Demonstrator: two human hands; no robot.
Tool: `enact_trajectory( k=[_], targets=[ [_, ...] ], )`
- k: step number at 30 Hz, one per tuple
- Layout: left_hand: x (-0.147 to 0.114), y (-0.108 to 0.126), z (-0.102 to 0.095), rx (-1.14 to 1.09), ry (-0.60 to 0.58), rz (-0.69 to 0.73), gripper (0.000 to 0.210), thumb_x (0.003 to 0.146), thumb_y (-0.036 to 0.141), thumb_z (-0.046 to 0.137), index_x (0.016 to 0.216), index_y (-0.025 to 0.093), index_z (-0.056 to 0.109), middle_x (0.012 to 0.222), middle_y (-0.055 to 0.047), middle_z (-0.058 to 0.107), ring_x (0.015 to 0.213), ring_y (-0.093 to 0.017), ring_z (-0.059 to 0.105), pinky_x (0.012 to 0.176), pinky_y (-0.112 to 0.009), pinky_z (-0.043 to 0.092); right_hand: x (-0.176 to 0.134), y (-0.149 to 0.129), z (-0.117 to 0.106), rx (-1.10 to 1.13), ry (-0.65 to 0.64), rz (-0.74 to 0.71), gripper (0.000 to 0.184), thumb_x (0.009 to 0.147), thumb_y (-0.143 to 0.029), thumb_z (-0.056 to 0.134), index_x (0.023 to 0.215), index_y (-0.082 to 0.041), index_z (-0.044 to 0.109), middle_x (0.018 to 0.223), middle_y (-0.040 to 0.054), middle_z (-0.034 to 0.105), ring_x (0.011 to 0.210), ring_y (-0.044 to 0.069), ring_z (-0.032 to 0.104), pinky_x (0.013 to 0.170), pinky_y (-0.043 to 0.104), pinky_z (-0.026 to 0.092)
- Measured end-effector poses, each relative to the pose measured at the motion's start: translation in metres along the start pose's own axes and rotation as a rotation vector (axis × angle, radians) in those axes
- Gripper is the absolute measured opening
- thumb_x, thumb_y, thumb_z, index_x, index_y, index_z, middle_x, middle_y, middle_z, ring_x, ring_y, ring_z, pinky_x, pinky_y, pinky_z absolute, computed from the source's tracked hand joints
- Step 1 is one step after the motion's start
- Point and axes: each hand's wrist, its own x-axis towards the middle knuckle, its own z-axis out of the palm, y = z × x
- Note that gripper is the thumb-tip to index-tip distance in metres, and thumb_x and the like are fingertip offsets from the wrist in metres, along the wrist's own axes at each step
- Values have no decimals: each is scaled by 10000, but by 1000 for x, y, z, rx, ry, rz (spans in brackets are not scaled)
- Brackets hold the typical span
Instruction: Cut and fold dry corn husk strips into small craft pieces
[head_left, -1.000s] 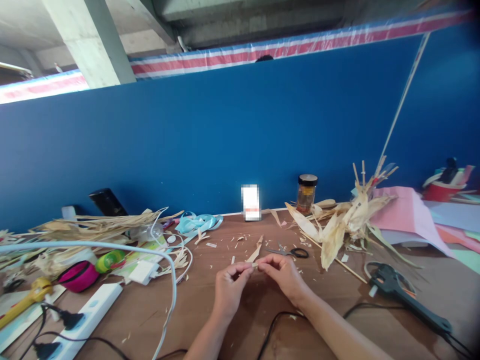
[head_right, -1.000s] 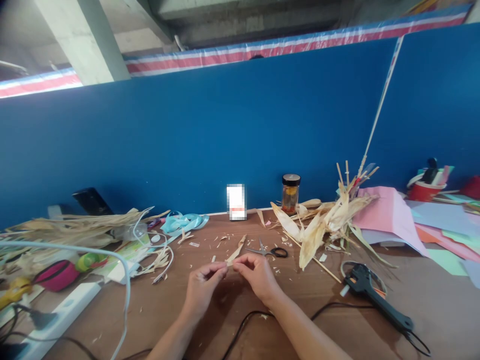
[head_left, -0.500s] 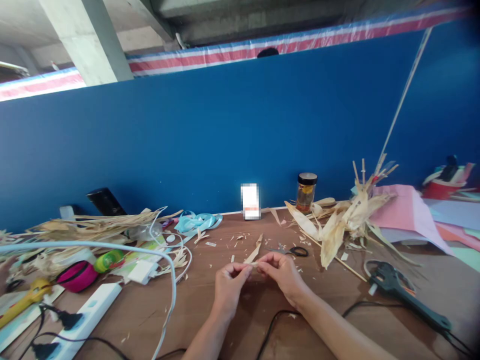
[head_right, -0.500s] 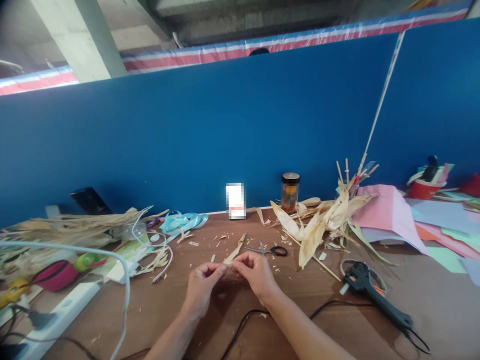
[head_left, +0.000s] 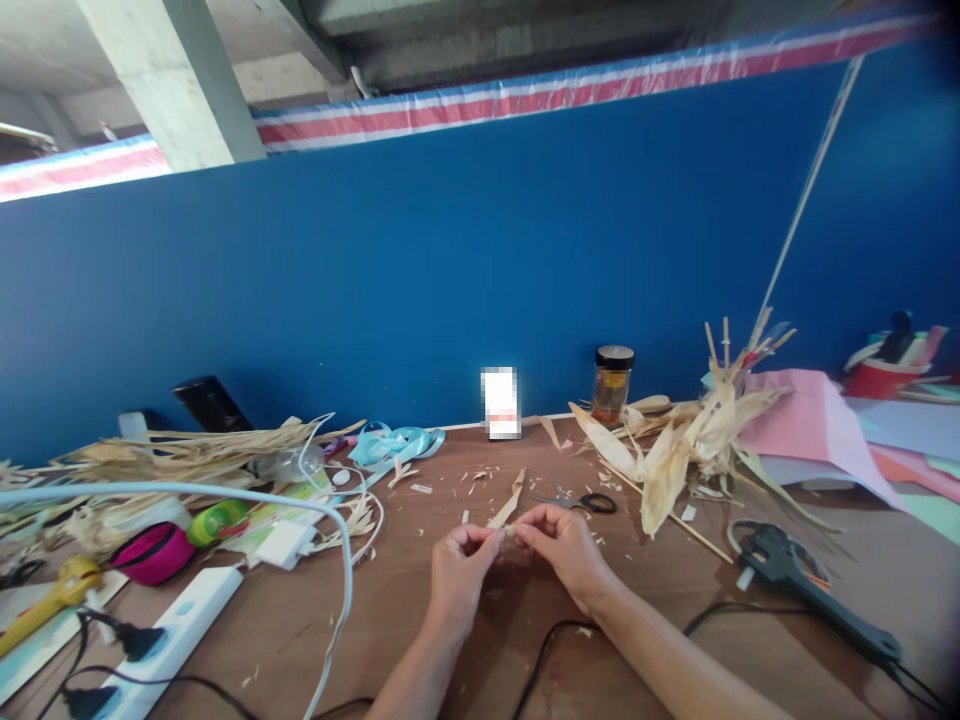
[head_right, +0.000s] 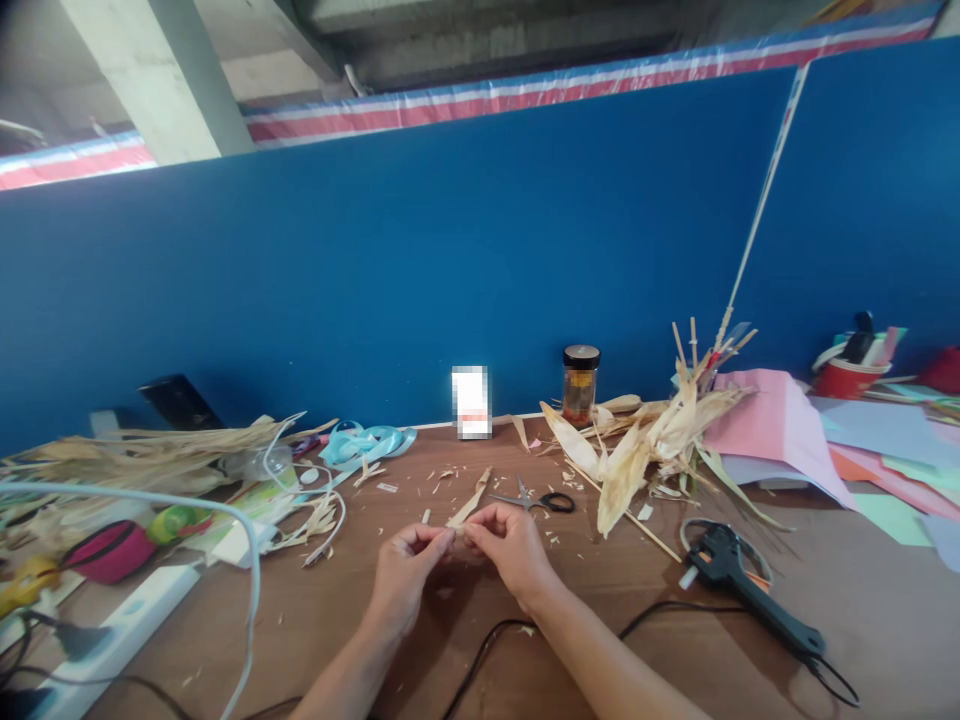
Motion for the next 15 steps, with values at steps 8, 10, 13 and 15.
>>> enact_trajectory(
  k=[8, 10, 13, 15],
  targets=[
    [1, 0, 1, -62, 5, 35, 208, 620, 272, 666, 716, 127, 552, 525, 36, 566, 485, -79, 506, 504, -182, 402, 1, 1, 0, 45, 9, 14, 258, 661, -315, 639, 775, -177, 452, 586, -20, 620, 543, 114, 563, 538, 223, 427],
    [1, 0, 1, -84, -15, 31, 299, 634, 261, 656, 877, 127, 542, 547, 35, 581, 500, -84, 522, 535, -196, 424, 0, -1, 0, 54, 25, 20, 303, 670, -314, 631, 821, -200, 393, 616, -20, 638, 575, 128, 589, 560, 236, 444],
    [1, 0, 1, -112, -37, 22, 406, 672, 263, 622, 1029, 120, 493, 576, 24, 600, 532, -92, 546, 577, -213, 446, 0, -1, -1, 26, 35, 29, 310, 689, -330, 604, 843, -212, 362, 679, -4, 657, 646, 157, 624, 615, 272, 473],
    [1, 0, 1, -131, -36, -1, 408, 693, 278, 598, 1052, 120, 485, 635, 1, 622, 570, -102, 567, 601, -227, 460, 1, 0, -2, 1, 35, 26, 296, 702, -339, 582, 846, -215, 356, 717, 7, 660, 684, 176, 635, 643, 298, 484]
  ],
)
